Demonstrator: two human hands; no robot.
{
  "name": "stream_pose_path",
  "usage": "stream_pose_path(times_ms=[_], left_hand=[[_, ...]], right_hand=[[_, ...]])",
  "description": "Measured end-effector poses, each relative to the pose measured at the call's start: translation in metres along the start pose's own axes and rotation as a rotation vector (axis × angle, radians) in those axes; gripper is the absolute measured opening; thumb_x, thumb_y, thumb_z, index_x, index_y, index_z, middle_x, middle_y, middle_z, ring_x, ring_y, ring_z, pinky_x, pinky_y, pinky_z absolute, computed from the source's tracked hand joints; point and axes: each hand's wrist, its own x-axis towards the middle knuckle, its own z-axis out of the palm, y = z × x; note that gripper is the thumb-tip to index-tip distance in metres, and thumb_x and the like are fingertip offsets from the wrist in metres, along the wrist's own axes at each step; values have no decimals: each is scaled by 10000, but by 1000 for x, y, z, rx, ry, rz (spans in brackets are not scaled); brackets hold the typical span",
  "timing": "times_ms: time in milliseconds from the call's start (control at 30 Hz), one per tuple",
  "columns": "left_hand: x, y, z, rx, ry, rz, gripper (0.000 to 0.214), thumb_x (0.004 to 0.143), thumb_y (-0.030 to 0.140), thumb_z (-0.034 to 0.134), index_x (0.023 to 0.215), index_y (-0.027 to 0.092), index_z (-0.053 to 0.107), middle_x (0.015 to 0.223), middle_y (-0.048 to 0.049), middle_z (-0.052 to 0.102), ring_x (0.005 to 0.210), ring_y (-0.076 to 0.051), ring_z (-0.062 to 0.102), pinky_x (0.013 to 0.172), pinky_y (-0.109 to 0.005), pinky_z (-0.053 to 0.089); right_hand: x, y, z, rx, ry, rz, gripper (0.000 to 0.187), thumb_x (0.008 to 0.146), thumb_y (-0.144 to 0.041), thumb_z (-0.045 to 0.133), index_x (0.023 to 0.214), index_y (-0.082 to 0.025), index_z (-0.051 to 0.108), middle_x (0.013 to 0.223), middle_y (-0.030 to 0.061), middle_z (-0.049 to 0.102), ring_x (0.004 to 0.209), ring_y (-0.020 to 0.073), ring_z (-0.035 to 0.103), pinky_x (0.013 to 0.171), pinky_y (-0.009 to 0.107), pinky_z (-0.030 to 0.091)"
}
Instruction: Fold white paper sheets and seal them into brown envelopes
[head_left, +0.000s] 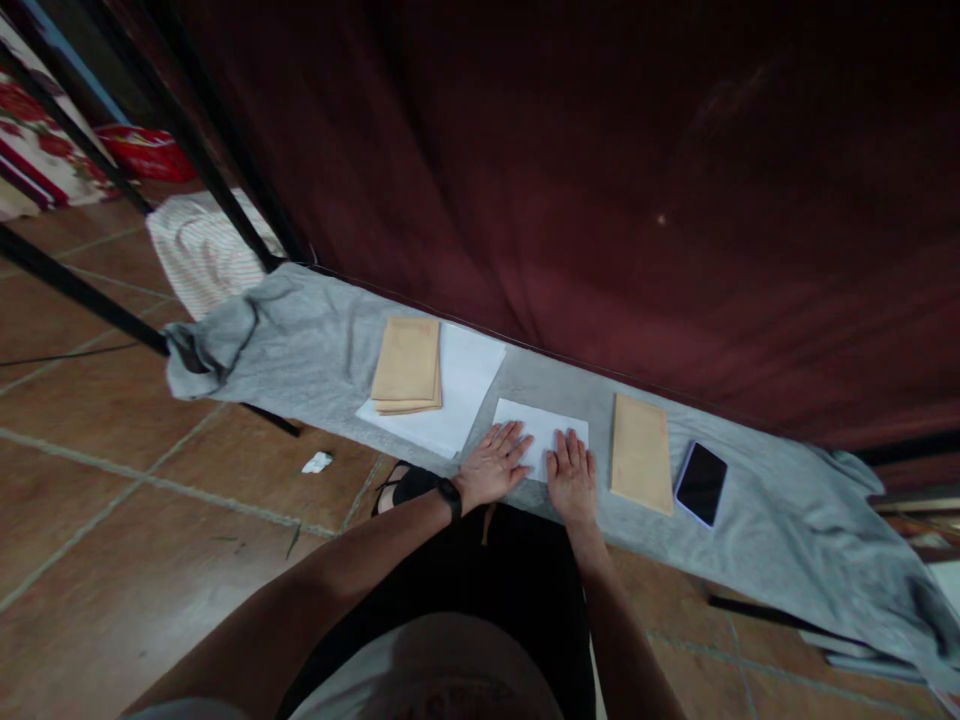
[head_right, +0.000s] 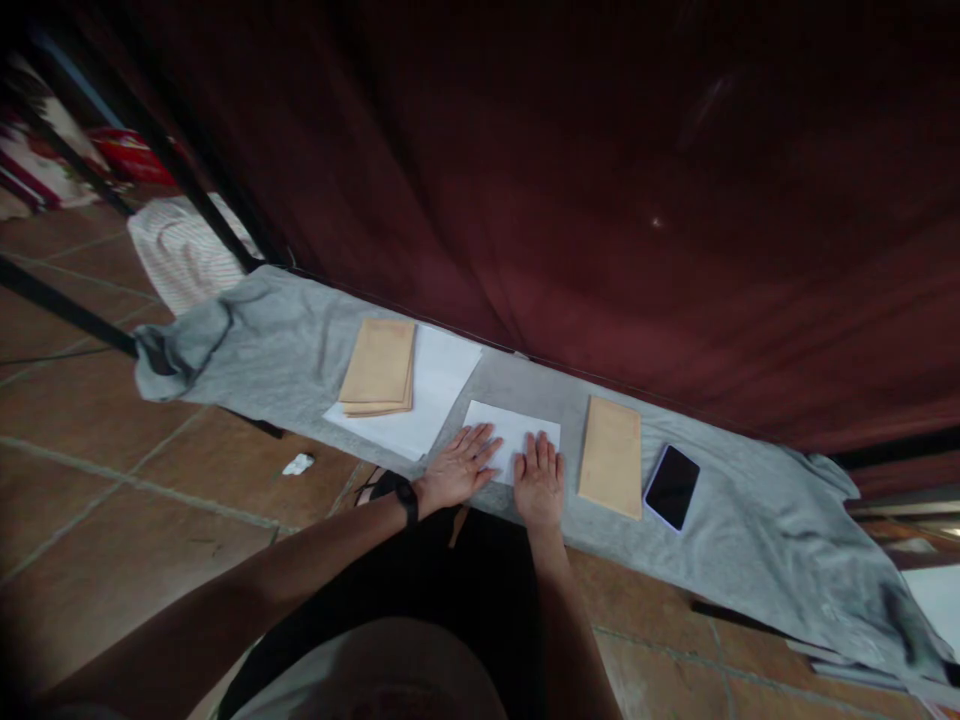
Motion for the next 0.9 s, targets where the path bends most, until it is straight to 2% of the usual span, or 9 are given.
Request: stream_pose_path(times_ms=[200,300,367,467,533,733,900], left_hand=[[1,2,-2,-5,8,3,568,990,467,440,1486,191,429,1592,-138,359,1497,-263,282,1235,-483,168],[2,4,-4,-7,-18,-3,560,992,458,428,1488,197,426,1594,-128,359,1501,-257,272,1238,-485,157],[2,4,-5,-10,-32,-5,552,994,447,419,1486,199,429,1593,-113,365,1506,-253,257,1240,-488,149],[2,4,-3,-3,-44,-16,547,995,434,407,1473,172,445,1590,-120,369,1506,-252,258,1241,-485,151],[2,3,-2,5,-41,-26,551,996,438,404,1470,160,448,1592,-128,362,1503,-251,267,1241,-475,161],[3,0,2,33,-20,-19,573,991,458,421,1488,174,423,1598,-133,348,1496,-250,285,1236,-474,195],[4,-1,3,75,1,-3,584,978,433,451,1498,172,408,1594,-133,358,1487,-258,306,1228,-472,225]], right_hand=[[4,-4,-3,-3,3,28,529,1042,-362,279,1498,-140,430,1555,173,412,1408,315,402,1146,530,260],[12,-13,-4,33,-7,23,527,1042,-342,280,1498,-117,419,1557,176,408,1431,306,370,1146,520,277],[18,-20,-5,64,-27,-40,510,1043,-313,283,1502,-134,412,1570,165,390,1453,287,337,1148,517,281],[23,-29,-6,74,-73,-177,456,1036,-250,313,1451,-190,495,1575,118,398,1477,276,298,1164,532,249],[24,-32,-6,51,-91,-219,441,1033,-229,332,1429,-207,524,1576,101,399,1486,278,281,1174,537,225],[30,-27,-1,17,-38,-119,492,1044,-323,351,1516,-197,408,1585,113,375,1452,269,348,1162,470,266],[38,-14,4,1,-4,-35,488,1046,-347,356,1509,-210,423,1556,107,428,1424,270,395,1154,466,274]])
